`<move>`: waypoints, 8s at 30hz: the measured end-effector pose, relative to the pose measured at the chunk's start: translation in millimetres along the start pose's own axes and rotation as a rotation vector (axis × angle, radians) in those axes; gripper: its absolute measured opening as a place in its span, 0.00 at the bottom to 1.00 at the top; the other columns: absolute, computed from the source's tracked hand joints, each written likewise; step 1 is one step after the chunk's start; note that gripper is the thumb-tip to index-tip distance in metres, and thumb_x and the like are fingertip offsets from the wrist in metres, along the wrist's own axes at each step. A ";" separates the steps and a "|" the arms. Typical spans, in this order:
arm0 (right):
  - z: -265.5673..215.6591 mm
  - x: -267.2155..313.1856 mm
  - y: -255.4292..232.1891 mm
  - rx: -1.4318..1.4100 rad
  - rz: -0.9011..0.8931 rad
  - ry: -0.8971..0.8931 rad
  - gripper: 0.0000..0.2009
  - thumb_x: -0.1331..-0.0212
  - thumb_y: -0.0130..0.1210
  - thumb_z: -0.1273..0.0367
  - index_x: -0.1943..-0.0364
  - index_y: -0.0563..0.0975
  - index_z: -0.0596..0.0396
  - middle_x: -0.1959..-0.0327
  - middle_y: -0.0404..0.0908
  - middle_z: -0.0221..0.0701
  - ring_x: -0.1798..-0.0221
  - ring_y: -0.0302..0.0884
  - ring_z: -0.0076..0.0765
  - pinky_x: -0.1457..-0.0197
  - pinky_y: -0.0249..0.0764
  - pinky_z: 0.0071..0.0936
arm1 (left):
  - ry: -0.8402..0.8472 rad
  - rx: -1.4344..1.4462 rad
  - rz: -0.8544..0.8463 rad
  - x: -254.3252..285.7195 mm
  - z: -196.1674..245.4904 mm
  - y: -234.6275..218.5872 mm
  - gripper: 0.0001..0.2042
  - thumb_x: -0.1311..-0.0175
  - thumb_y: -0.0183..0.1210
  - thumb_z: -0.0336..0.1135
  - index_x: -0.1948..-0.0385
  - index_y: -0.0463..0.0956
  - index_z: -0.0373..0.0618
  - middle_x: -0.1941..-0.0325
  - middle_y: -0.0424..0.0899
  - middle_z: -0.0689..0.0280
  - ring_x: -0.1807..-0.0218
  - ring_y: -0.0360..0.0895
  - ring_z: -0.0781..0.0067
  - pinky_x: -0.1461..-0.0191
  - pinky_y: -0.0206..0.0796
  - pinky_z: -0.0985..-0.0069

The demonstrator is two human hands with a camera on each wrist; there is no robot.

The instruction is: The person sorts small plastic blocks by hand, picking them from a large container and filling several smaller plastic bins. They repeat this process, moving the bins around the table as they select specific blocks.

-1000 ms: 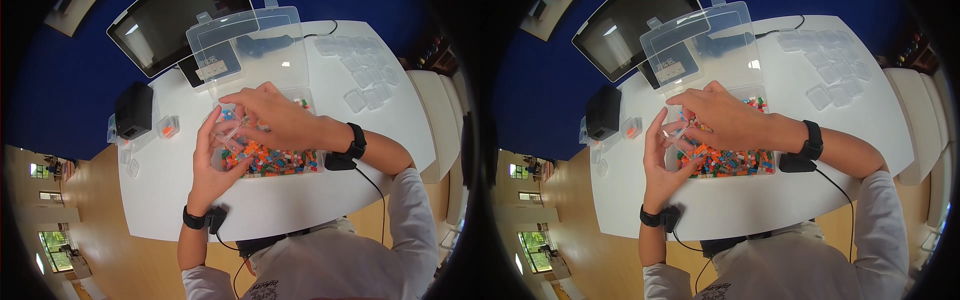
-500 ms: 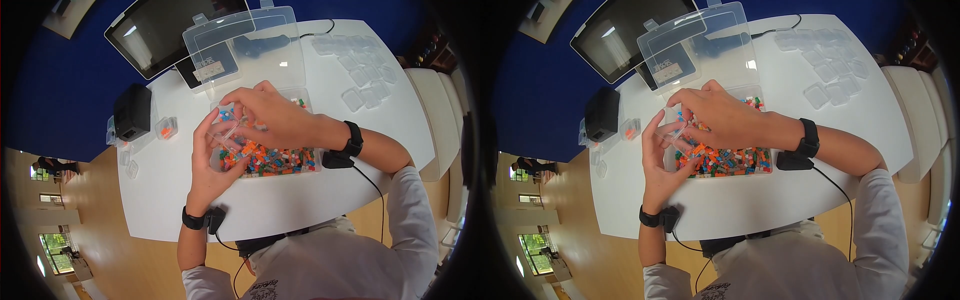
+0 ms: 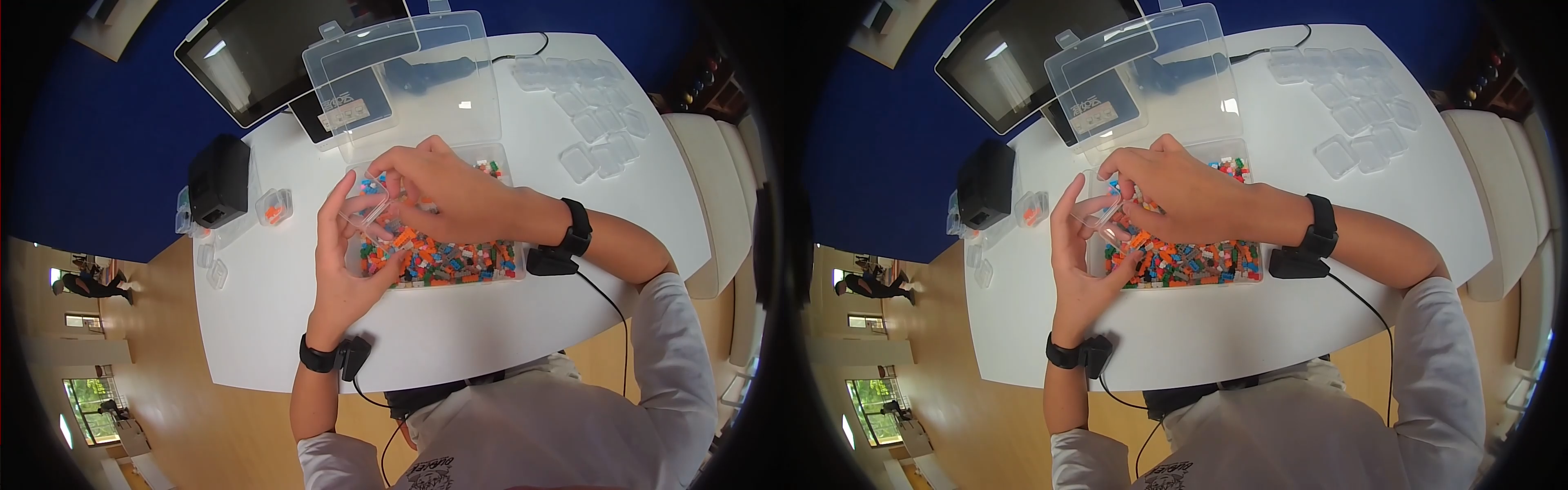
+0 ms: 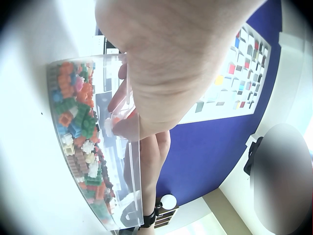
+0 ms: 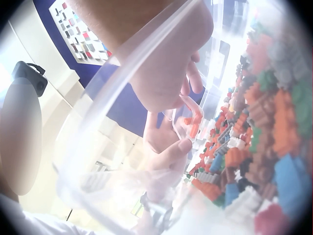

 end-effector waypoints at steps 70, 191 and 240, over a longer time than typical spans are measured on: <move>-7.1 15.0 -4.6 0.492 -0.450 -0.081 0.11 0.29 0.72 0.69 0.47 0.89 0.52 0.55 0.86 0.32 0.46 0.83 0.39 0.32 0.67 0.39 | -0.032 0.035 0.147 1.5 -9.8 -13.1 0.56 0.46 0.72 0.14 0.09 0.57 0.41 0.25 0.81 0.56 0.49 0.84 0.76 0.31 0.77 0.71; -113.8 -21.5 13.6 0.284 -0.094 -0.276 0.26 0.37 0.78 0.73 0.33 0.86 0.45 0.35 0.84 0.33 0.34 0.86 0.44 0.34 0.90 0.41 | -0.057 0.596 0.137 5.2 -1.2 -19.1 0.43 0.21 0.76 0.52 0.15 0.62 0.45 0.40 0.89 0.65 0.41 0.85 0.75 0.35 0.78 0.72; 15.7 -3.1 6.8 0.471 -0.493 0.078 0.09 0.34 0.69 0.67 0.70 0.84 0.54 0.71 0.88 0.39 0.66 0.89 0.56 0.58 0.83 0.51 | -0.042 -0.115 0.039 2.5 5.0 -11.8 0.23 0.32 0.79 0.26 0.36 0.86 0.39 0.37 0.96 0.59 0.30 0.87 0.64 0.20 0.72 0.61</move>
Point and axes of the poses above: each hand's wrist, its own x-axis away from the middle knuckle, its own y-axis out of the palm, z = x × y, the point moved 9 cm from there along -x, towards the middle knuckle
